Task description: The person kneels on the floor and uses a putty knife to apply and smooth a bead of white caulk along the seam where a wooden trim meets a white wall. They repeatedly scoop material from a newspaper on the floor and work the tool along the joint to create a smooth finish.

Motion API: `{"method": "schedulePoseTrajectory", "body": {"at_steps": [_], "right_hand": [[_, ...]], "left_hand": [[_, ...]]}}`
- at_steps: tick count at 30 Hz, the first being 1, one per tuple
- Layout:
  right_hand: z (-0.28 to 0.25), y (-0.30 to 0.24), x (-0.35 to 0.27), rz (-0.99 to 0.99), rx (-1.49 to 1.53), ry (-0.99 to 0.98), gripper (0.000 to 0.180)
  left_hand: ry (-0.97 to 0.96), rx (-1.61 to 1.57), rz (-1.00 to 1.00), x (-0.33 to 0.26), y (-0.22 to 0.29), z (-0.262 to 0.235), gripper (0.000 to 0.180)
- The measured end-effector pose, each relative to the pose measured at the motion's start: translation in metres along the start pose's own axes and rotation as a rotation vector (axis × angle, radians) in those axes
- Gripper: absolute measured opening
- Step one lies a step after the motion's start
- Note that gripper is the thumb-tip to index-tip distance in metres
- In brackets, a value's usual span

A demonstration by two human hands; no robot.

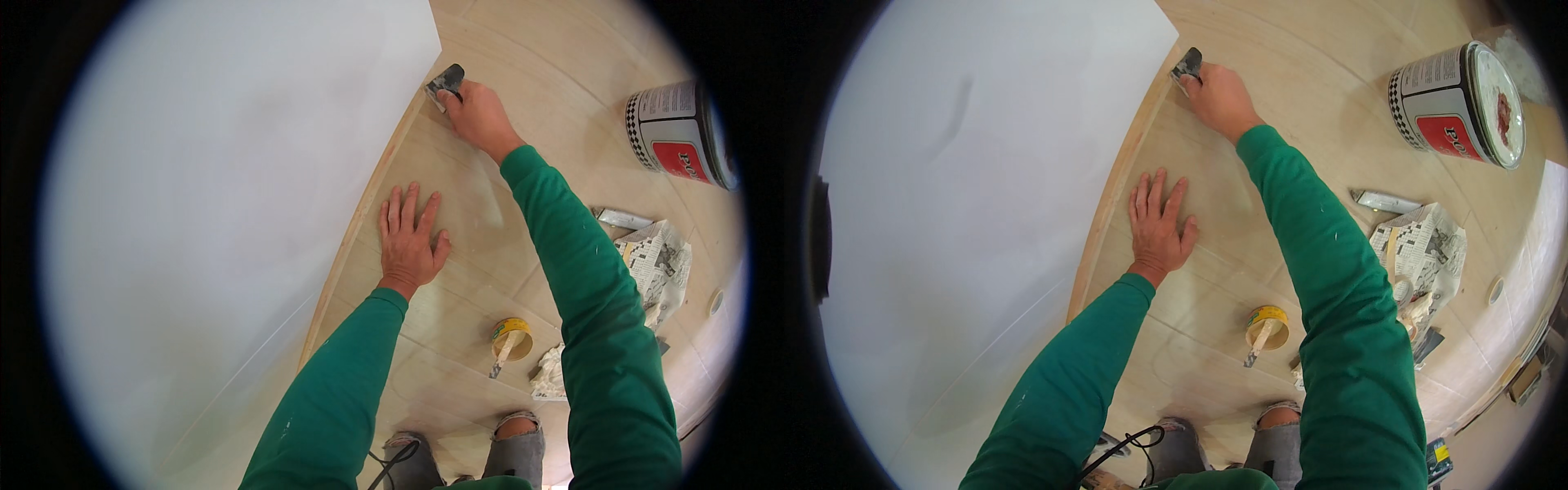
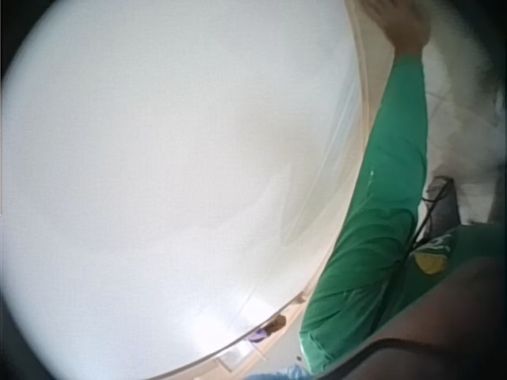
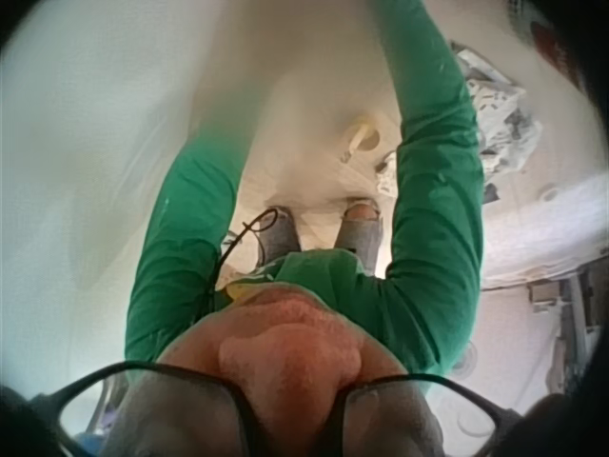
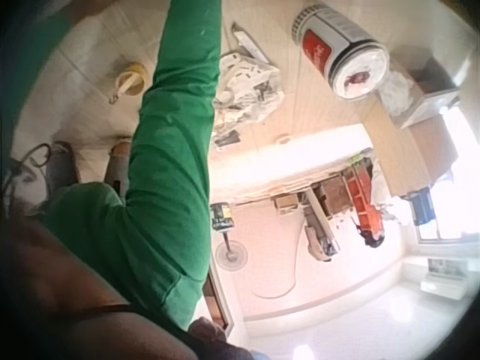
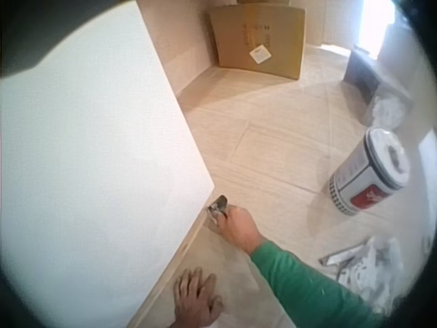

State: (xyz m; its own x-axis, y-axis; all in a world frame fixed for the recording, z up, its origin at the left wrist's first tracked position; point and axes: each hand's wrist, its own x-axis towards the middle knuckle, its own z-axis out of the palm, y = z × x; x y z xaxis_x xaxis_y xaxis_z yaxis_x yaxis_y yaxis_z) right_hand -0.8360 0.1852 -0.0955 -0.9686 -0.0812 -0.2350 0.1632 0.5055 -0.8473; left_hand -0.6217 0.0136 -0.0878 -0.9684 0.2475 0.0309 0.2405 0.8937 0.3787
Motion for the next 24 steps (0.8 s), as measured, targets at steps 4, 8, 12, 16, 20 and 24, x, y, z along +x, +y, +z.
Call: {"method": "schedulePoseTrajectory", "body": {"at_steps": [4,8,12,16,20,24], "right_hand": [[-0.001,0.003,0.001,0.050,0.041,0.036,0.038],[-0.006,0.000,0.003,-0.034,-0.065,-0.002,0.037],[-0.016,-0.006,0.006,0.050,0.014,-0.132,0.036],[-0.023,-0.009,0.008,0.118,0.094,-0.187,0.035],[-0.026,-0.008,0.015,0.067,0.038,-0.237,0.033],[-0.028,-0.016,0.008,0.142,0.179,-0.257,0.034]], "left_hand": [[-0.001,0.005,-0.003,-0.003,0.001,-0.001,0.068],[-0.001,0.002,0.007,-0.001,0.000,0.000,0.068],[0.005,0.011,0.008,-0.001,0.001,-0.003,0.069],[0.000,0.004,0.006,-0.003,0.001,-0.002,0.070],[-0.022,-0.012,0.010,0.003,0.001,-0.002,0.070],[-0.001,0.010,0.003,-0.001,0.001,-0.004,0.069]]}}
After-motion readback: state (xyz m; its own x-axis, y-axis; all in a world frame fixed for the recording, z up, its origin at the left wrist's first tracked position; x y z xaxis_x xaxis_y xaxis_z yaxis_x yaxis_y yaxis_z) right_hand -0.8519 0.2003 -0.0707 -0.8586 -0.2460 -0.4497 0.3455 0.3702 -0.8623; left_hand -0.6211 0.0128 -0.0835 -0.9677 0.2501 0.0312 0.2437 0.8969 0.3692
